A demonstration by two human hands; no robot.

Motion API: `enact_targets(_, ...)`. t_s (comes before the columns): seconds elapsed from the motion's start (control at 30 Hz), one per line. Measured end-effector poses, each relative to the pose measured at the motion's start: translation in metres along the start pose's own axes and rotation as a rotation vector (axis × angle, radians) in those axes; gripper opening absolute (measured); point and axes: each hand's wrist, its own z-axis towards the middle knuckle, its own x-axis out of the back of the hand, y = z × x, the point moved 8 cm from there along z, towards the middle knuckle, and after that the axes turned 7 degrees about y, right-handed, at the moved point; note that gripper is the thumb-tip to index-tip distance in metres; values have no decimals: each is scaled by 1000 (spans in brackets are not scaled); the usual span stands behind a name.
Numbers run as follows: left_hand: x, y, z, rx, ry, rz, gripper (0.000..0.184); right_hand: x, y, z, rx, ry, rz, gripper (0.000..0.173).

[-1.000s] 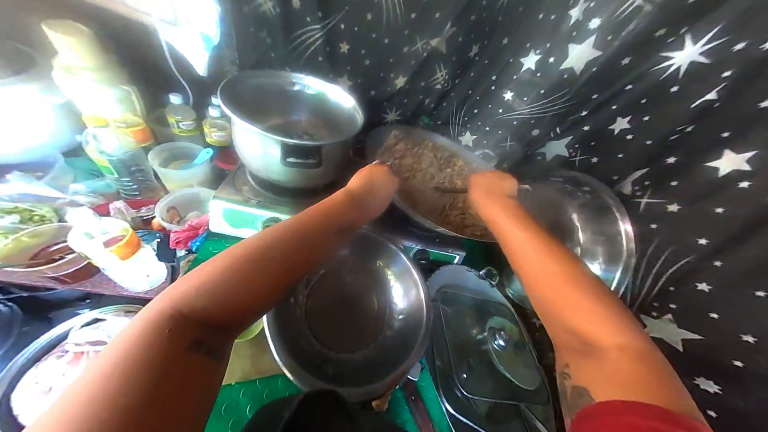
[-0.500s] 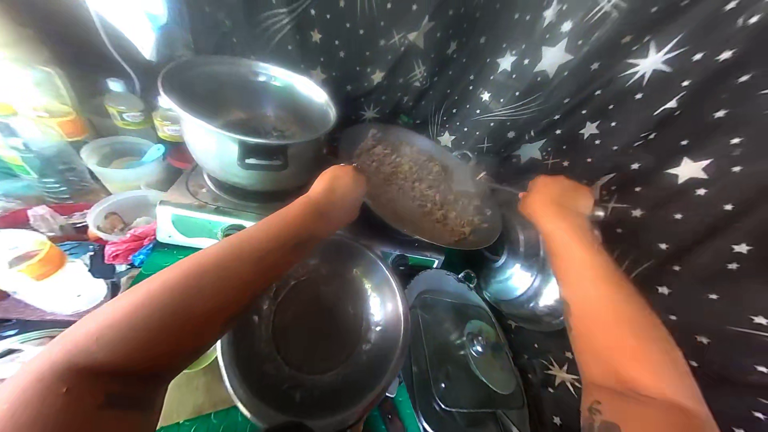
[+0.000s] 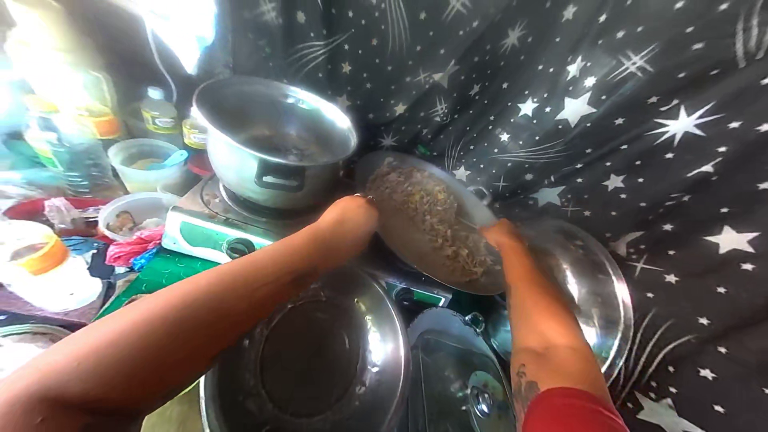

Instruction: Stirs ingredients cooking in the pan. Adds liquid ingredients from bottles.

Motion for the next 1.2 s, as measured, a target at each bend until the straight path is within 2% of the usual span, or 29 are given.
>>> enact_targets(0.13, 1, 1, -4, 8, -18, -29, 11, -10, -12, -3, 98, 28, 7, 52)
enact_targets(0.27, 2, 3, -8, 37, -35, -35, 11, 3, -15, -30, 259, 101, -151, 48)
enact_targets(0.6, 7, 10, -15, 96, -53, -59, 13, 62, -41, -179, 625, 341, -631, 43)
enact_targets(0.67, 8, 11, -14, 100, -41, -67, 16, 76, -48, -213, 670, 369, -712, 36)
enact_targets(0.77, 8, 10, -11, 80, -41, -73, 20, 97, -66, -267, 675, 368, -807, 20)
enact_targets(0.87, 9, 12, -11, 75, -62, -73, 20, 85, -84, -310, 709, 264, -882, 14)
enact_targets(0.93, 9, 14, -10, 85, -82, -66, 22, 57, -92, -308, 724, 152, -901, 16)
enact_targets(1.0, 9, 16, -10, 94, -107, -58, 25, 29, -99, -282, 724, 126, -844, 15)
enact_targets(1.1, 13, 19, -10, 114, -128, -49, 26, 12, -108, -230, 594, 111, -747, 12)
enact_targets(1.2, 19, 21, -8, 118, -144, -43, 26, 14, -98, -179, 436, 125, -655, 14)
